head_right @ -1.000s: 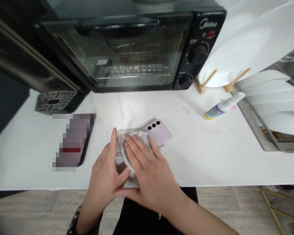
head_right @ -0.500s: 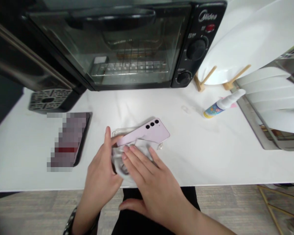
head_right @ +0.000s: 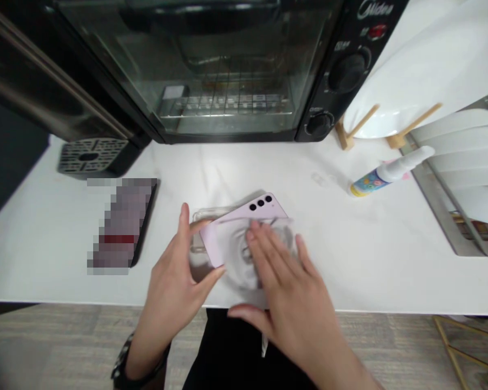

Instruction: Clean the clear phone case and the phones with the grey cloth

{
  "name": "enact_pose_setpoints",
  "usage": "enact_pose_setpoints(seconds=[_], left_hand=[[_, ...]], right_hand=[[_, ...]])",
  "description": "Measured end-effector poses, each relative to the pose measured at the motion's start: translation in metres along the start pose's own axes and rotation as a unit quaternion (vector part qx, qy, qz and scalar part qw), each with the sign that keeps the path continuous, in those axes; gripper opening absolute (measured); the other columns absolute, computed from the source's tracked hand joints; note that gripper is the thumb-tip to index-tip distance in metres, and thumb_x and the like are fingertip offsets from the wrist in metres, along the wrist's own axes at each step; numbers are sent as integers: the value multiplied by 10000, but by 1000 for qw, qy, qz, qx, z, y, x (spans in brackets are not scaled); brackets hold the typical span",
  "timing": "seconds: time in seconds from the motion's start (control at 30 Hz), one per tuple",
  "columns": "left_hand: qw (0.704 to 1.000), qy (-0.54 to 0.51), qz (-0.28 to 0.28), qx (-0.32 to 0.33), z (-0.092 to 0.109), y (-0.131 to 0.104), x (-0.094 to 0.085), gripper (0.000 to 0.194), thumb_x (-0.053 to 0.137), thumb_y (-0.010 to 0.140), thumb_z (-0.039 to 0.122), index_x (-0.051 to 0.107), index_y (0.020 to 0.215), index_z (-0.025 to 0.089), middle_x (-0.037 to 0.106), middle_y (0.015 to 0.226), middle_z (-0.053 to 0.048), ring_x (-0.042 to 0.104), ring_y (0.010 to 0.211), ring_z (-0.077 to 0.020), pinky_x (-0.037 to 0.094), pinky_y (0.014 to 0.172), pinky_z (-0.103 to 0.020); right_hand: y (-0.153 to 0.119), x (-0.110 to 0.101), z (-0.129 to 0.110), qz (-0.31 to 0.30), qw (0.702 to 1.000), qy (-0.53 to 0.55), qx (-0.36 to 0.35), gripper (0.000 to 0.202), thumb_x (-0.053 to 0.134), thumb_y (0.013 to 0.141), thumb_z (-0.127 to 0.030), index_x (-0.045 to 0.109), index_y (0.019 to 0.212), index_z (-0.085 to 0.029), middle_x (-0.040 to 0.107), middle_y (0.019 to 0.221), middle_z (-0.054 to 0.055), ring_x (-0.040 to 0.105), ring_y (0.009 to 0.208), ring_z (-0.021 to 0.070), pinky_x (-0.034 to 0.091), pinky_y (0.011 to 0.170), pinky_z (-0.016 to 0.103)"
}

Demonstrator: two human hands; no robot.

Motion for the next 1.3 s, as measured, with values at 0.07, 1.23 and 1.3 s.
enact_pose_setpoints(seconds=[0.07, 1.23, 1.3], left_hand=[[1000, 1, 3, -8, -1, 1, 0, 1114, 753, 957, 501, 12, 1763, 292, 666, 1508, -113, 657, 1382, -330, 581, 1123, -457], [997, -29, 9, -64, 0, 2, -9, 589, 774, 891, 236, 527, 1425, 263, 719, 1425, -62, 729, 1291, -297, 606, 1101, -443], [998, -43, 5, -52, 4, 3, -11, 531, 831, 874, 298, 570, 1336, 270, 739, 1387, -46, 732, 1284, -295, 602, 1103, -443]], right_hand=[[8, -1, 15, 29, 998, -26, 48, 872, 416, 1083, -656, 284, 1697, -51, 359, 1743, 184, 392, 1619, 356, 291, 1343, 644], [11, -9, 21, -19, 993, 69, -92, 537, 477, 1105, -312, 478, 1639, -248, 466, 1691, -3, 449, 1593, 208, 373, 1351, 487], [12, -18, 53, 27, 995, 65, -65, 510, 520, 1091, -251, 536, 1600, -263, 572, 1627, 12, 514, 1551, 240, 396, 1333, 528]])
Point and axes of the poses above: each hand's wrist, its own y-axis towards the middle knuckle, its own x-axis out of the palm, z = x × y, the point moved 6 cm from there along y, towards the middle knuckle
